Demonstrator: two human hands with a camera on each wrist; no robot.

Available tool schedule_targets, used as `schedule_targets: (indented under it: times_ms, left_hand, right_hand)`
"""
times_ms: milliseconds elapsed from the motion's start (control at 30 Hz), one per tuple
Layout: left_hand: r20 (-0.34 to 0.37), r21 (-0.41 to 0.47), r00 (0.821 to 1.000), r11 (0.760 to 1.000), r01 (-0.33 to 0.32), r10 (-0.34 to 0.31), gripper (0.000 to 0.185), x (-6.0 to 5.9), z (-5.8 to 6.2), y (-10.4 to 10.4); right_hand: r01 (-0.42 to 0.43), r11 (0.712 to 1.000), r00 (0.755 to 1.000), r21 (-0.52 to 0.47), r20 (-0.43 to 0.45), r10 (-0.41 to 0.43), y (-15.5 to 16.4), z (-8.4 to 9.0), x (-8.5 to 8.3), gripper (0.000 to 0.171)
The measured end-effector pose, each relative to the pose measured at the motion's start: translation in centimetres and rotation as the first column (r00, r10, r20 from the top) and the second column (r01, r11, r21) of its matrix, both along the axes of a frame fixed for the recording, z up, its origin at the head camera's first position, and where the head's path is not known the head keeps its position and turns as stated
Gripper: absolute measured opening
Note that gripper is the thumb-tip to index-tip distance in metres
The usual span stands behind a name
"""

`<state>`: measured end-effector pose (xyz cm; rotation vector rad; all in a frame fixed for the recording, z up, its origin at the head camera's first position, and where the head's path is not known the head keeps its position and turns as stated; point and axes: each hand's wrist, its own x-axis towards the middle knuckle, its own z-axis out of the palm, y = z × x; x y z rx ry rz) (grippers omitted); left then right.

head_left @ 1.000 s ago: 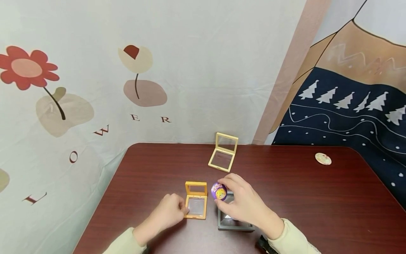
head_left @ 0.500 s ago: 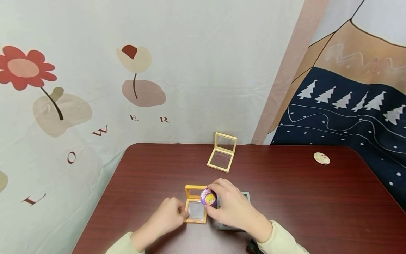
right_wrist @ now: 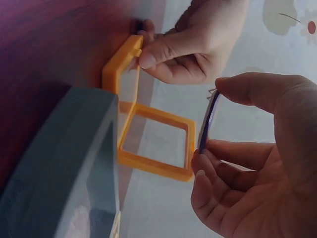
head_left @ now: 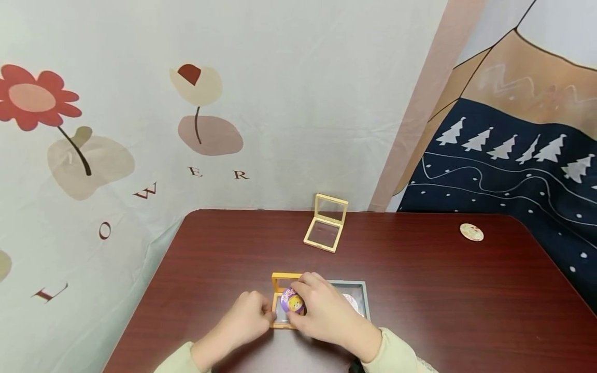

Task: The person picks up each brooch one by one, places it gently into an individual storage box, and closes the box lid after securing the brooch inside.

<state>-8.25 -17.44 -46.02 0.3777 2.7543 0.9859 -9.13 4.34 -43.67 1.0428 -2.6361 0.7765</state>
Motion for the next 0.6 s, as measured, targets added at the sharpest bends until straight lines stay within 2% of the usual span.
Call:
schedule_targets:
  times_ms: [367,600]
  left_hand:
    - [0.009,0.001,1.000,1.000,-0.003,0.003,0.035,0.0,-0.1,0.0]
    - [0.009,0.002,1.000,1.000,0.005,-0.005,0.035,-0.1,-0.1,0.1]
  right_hand:
    - [-0.009,0.986,1.000,0.169,-0.015,0.011,-1.2,-1.2,-0.1,0.035]
    - [-0.024,0.975,0.999,0.222,-0.024,0.030,-1.5,-1.6,-0.2,0.028]
